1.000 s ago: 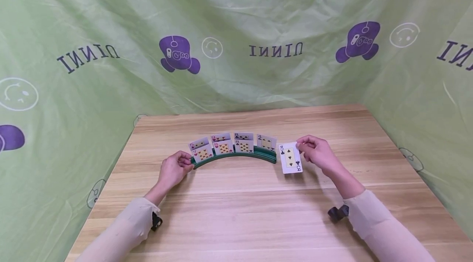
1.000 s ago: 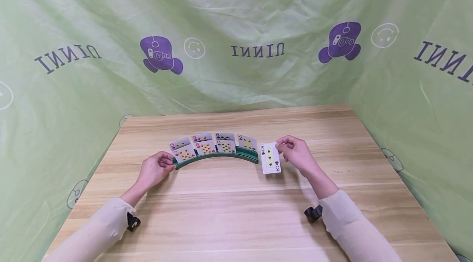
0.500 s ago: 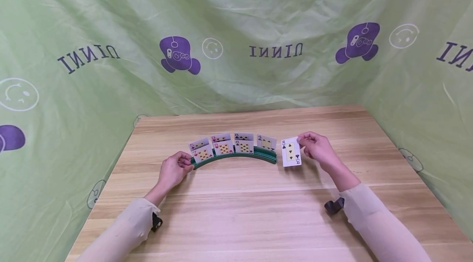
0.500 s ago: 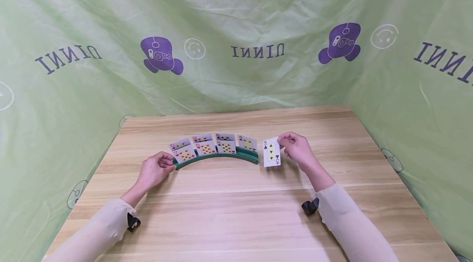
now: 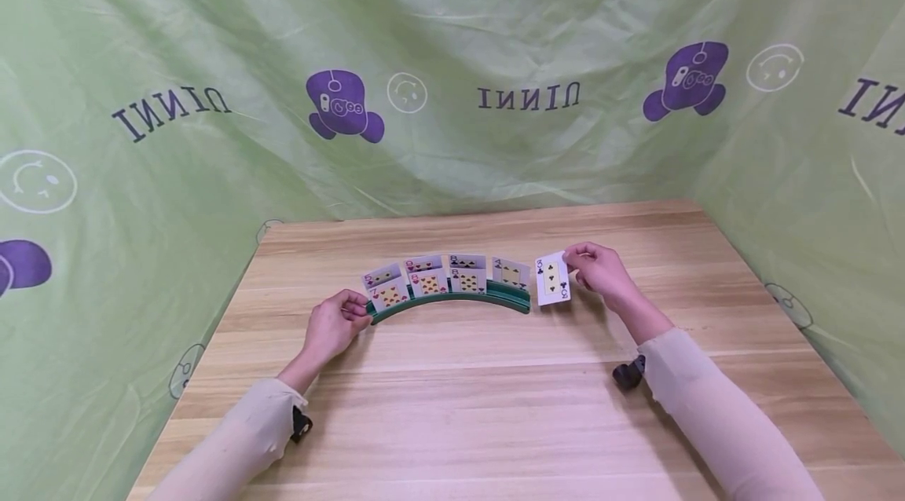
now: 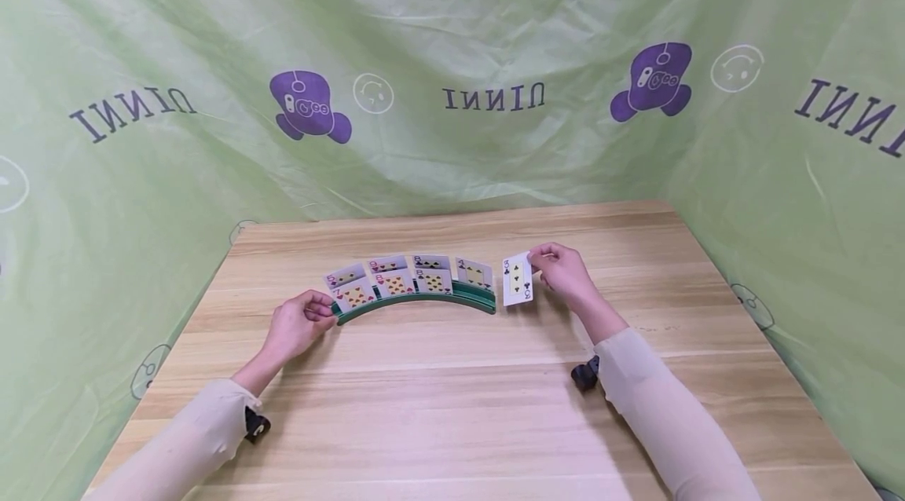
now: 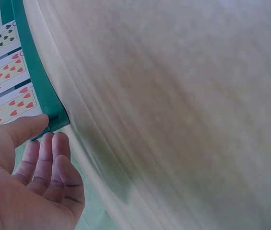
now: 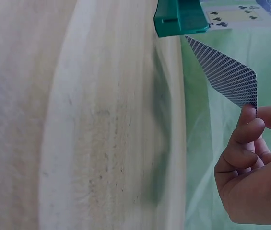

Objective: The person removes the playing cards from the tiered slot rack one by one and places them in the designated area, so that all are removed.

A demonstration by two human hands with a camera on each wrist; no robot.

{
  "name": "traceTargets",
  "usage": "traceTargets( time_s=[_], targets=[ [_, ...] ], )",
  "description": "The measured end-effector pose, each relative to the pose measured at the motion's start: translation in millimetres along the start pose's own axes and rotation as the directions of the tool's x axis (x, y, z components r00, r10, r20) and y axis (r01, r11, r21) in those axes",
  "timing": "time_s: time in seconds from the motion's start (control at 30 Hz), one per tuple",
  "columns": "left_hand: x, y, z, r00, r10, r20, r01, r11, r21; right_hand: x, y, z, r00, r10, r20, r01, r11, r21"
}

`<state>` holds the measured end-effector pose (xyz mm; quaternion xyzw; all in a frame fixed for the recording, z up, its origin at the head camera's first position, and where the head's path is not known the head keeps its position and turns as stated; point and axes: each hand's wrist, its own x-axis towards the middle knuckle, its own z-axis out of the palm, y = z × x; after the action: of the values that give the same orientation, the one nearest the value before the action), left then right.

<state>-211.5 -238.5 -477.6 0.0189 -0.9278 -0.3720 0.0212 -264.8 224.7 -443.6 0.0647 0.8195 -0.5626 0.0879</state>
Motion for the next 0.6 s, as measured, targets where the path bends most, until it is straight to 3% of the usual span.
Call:
traceTargets(
  time_s=[0.6],
  targets=[
    [0.2,1.0,0.5,1.0,-0.002,0.0,0.002,1.0,0.004,26.2,9,-2,0.999,0.04,0.034,-0.039,0.999,-0.037]
  ],
)
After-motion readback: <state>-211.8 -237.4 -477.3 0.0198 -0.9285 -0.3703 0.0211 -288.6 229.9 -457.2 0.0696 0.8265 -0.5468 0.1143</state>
